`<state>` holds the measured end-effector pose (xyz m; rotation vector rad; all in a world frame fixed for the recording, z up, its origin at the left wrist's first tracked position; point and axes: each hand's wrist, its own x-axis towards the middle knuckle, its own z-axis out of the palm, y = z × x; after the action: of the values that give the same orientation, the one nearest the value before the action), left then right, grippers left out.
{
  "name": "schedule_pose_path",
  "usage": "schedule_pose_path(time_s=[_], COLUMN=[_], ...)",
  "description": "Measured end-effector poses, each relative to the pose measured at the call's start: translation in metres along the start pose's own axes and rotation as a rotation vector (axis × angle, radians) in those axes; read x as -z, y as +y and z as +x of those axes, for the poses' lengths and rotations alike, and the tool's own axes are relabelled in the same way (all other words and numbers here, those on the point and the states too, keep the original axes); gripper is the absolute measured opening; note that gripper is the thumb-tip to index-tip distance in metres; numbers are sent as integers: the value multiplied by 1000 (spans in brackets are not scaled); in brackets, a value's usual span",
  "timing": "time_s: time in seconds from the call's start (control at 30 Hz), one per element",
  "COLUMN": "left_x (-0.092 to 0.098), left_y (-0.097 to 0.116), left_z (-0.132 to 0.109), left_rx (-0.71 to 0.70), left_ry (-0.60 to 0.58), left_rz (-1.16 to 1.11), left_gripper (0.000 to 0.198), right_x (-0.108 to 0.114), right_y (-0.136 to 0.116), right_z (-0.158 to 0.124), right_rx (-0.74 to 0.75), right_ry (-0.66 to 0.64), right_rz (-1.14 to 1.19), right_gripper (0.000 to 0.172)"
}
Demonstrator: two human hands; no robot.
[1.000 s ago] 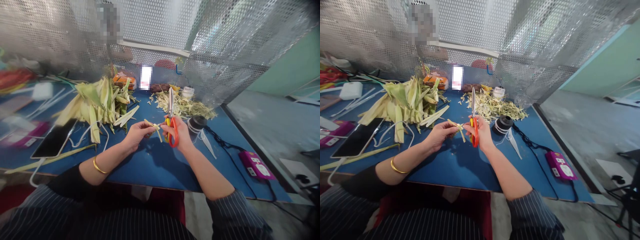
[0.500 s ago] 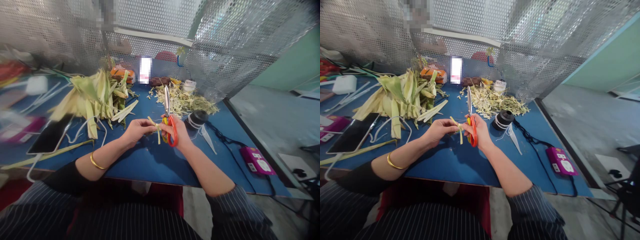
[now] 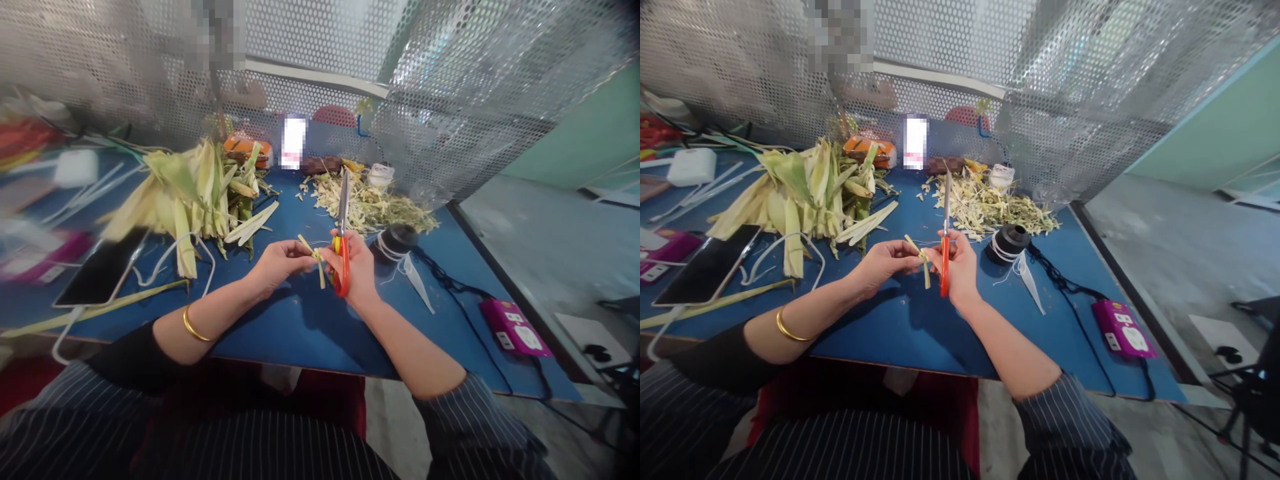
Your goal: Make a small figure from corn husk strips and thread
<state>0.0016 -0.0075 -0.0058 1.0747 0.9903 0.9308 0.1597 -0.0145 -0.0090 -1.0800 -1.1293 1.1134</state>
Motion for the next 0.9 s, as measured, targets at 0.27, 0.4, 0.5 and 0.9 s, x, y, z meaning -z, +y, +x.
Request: schedule_pose_path(time_s=[0.27, 0.4, 0.5, 0.9], left_x=[-1, 0, 1, 0], left_y=[1, 2, 2, 8], left_z=[0, 1, 1, -6], left_rx=[-53, -64, -76, 138], left_ry=[1, 0, -7, -292], left_rz=[-90, -74, -87, -462], left_gripper=[17, 17, 20, 16], right_x=[1, 1, 5, 11], right_y=[-9, -9, -9, -10], right_z=[-2, -2, 1, 4], right_rx=[-41, -51, -30, -106], right_ry=[-66, -62, -58, -77], right_rz=[-7, 18, 41, 137], right_gripper=[40, 41, 40, 45])
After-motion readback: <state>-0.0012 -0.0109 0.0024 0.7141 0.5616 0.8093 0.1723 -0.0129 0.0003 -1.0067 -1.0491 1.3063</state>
